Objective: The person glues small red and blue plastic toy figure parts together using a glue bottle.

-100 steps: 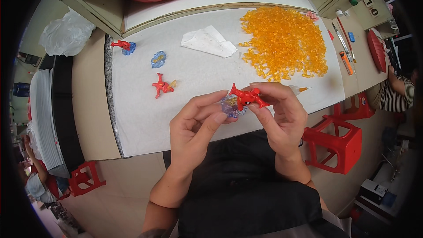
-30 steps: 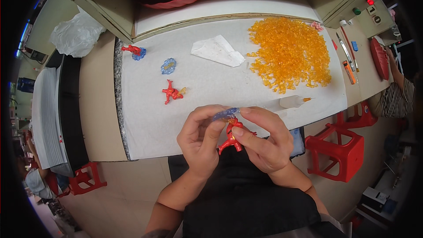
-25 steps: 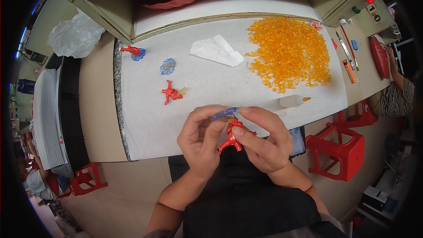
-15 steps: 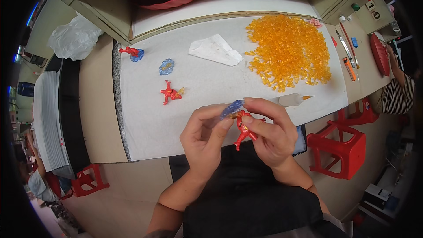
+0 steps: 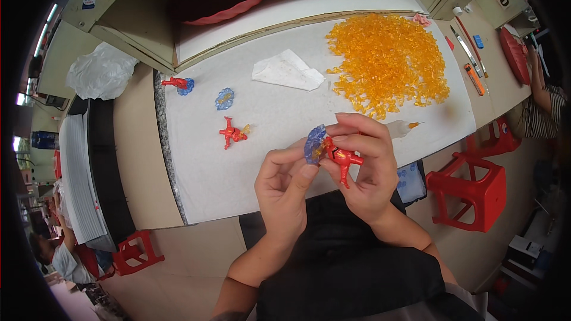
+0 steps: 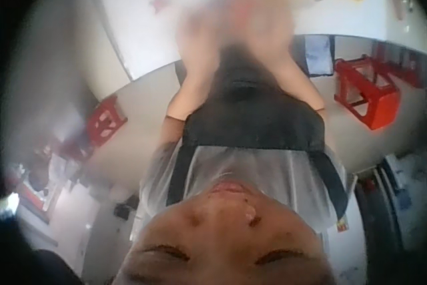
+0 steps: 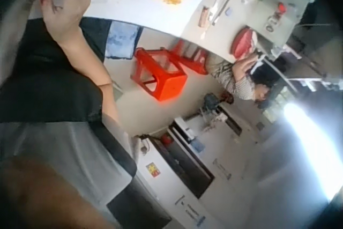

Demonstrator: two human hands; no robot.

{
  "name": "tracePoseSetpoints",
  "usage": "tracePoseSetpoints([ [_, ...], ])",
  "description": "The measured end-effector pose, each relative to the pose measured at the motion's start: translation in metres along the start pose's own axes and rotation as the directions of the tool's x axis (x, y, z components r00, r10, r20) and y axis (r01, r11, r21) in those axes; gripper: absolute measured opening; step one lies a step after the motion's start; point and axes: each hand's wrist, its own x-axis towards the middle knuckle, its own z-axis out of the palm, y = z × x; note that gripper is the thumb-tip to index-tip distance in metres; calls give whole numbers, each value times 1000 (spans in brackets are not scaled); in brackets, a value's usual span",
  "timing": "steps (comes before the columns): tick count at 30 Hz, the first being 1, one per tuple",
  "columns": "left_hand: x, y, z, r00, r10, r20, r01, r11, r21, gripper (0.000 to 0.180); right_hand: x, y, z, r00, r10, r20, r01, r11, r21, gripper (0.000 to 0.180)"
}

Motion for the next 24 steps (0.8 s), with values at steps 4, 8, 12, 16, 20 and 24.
tracePoseSetpoints([
  [4, 3, 3, -3, 995, -26, 93, 35, 995, -91, 18, 7, -1, -8, 997, -14, 74, 18, 999, -51, 32],
  [8, 12, 9, -4, 991, -98, 92, 93, 994, 57, 24, 10, -4, -12, 986, -31, 166, 38, 998, -40, 30],
  [12, 14, 15, -1, 966, -214, 142, 224, 973, -56, 35, 8, -3, -14, 988, -15, 151, 14, 1000, 11, 35],
  [16, 12, 8, -9, 967, -175, 187, 189, 980, -65, 41, 5, -7, -9, 994, 88, 66, -96, 988, 124, 41],
  [20, 11, 6, -10, 968, -126, 217, 140, 989, -48, 42, 5, -9, -13, 986, 115, 117, -131, 981, 145, 42],
  [24, 14, 8, -8, 955, -90, 283, 84, 996, 35, 42, 8, -6, -16, 981, 55, 186, -89, 980, 178, 42],
])
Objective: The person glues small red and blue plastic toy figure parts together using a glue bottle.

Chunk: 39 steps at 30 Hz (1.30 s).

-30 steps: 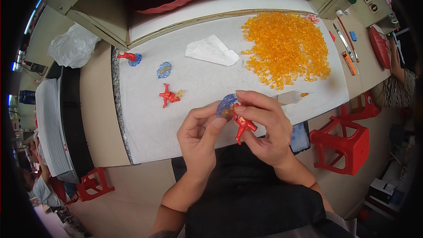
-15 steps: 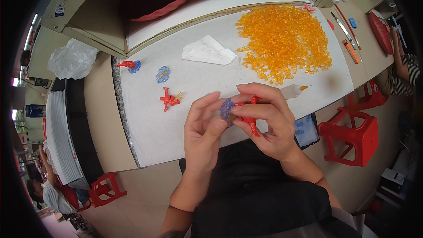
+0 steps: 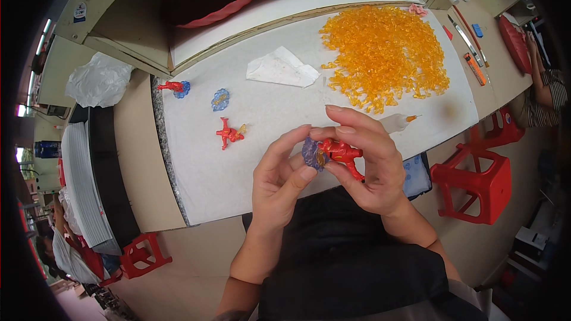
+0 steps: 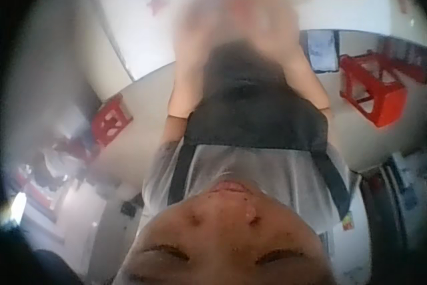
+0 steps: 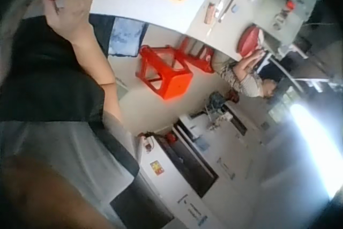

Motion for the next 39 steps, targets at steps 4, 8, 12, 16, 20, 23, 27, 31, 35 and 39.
tracePoseSetpoints([
  [4, 2, -2, -1, 985, 130, 117, -145, 982, 125, 39, 2, 0, 3, 997, -66, 38, 65, 998, 25, 45],
  [8, 0, -4, -6, 976, 158, 149, -184, 967, 178, 37, 2, 1, 0, 991, -86, 101, 87, 996, -8, 48],
  [12, -2, -1, -3, 959, 271, 82, -283, 936, 208, 34, -4, 2, 2, 946, -305, -111, 271, 931, -244, 50],
  [16, -3, -1, 6, 937, 334, -104, -309, 931, 196, 34, -11, 0, -1, 910, -414, -31, 345, 795, -499, 48],
  [20, -5, 1, 7, 900, 435, -11, -415, 865, 284, 37, -5, -2, 4, 910, -414, 29, 342, 709, -616, 41],
  [23, -7, 1, 8, 868, 492, 65, -475, 788, 391, 39, -3, -3, 4, 897, -438, 56, 376, 692, -616, 36],
  [27, -11, 2, 7, 856, 513, 66, -466, 709, 529, 34, -4, -1, 2, 890, -448, 82, 407, 702, -585, 38],
  [31, -11, 2, 3, 808, 579, 107, -499, 577, 647, 29, -4, -5, 1, 889, -449, 92, 414, 700, -582, 38],
  [35, -7, 6, 6, 761, 621, 188, -570, 502, 650, 28, -5, -4, -1, 886, -452, 104, 423, 698, -578, 37],
  [39, -12, 1, 5, 757, 625, 189, -566, 483, 668, 31, -9, -4, -2, 886, -453, 97, 426, 714, -556, 37],
])
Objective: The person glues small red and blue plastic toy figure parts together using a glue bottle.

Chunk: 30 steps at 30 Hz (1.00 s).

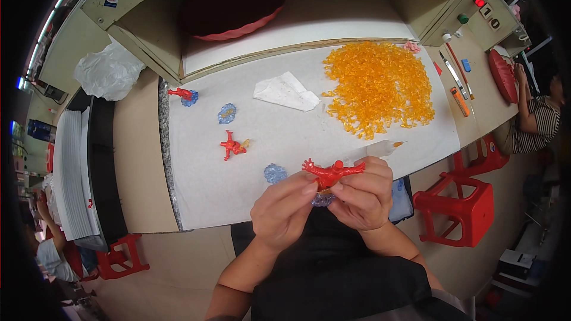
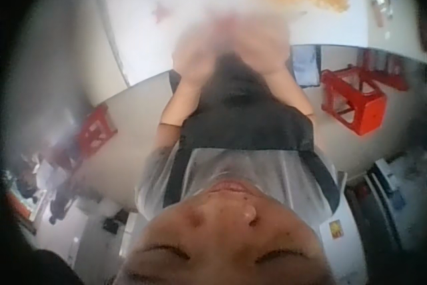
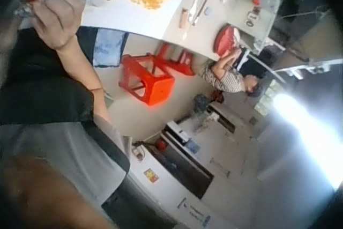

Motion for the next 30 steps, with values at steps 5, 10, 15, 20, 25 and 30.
tracePoseSetpoints([
  [5, -11, -5, 2, 998, -63, -6, 61, 982, -178, 40, -3, -2, 0, 1000, -17, -24, 17, 1000, 14, 36],
  [10, -11, -7, 3, 998, -55, 7, 55, 967, -250, 44, -5, -1, 1, 998, -32, -53, 34, 999, 35, 34],
  [15, -9, -11, 3, 998, -58, 3, 56, 967, -247, 44, -2, 4, 3, 998, -45, -42, 46, 998, 45, 32],
  [20, -7, -6, 5, 999, -34, 0, 33, 966, -256, 44, 3, 4, -4, 994, -81, -73, 84, 996, 37, 28],
  [25, -14, -14, -5, 997, 34, 73, -20, 983, -185, 48, 1, 1, 1, 996, -35, -86, 40, 998, 56, 20],
  [30, 0, -11, -9, 985, 112, 132, -113, 994, -4, 44, 10, 0, -4, 996, -48, -81, 53, 996, 66, 21],
])
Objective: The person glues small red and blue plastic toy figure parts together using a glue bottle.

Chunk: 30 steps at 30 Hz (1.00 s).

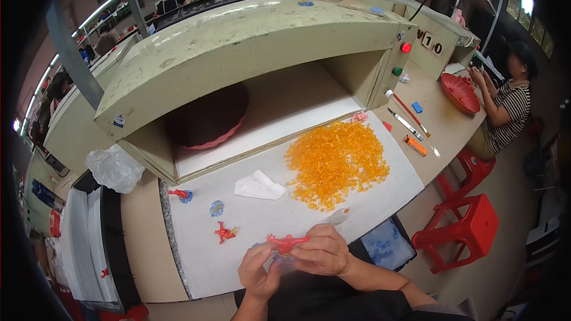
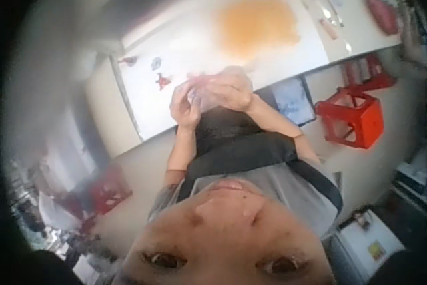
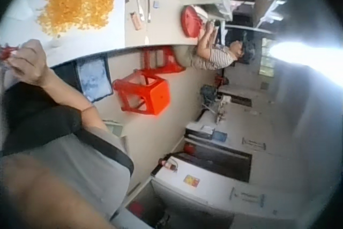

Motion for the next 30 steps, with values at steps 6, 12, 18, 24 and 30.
tracePoseSetpoints([
  [6, 12, 6, -1, 996, -80, 30, 79, 997, 26, 30, 4, 4, 3, 998, 61, 8, -61, 997, 36, 22],
  [12, 3, -2, -3, 982, -174, -71, 173, 985, -11, 28, 0, 9, 14, 988, 149, 37, -153, 982, 115, 27],
  [18, -3, -10, -6, 982, -163, -97, 165, 986, 19, 31, -9, 13, 28, 981, 192, 30, -194, 965, 174, 27],
  [24, -6, -21, -2, 964, -165, -208, 175, 984, 31, 30, -13, 19, 32, 974, 226, 28, -227, 955, 192, 30],
  [30, -11, -25, -4, 955, -203, -218, 211, 977, 16, 29, -12, 21, 35, 970, 240, 30, -240, 943, 230, 30],
])
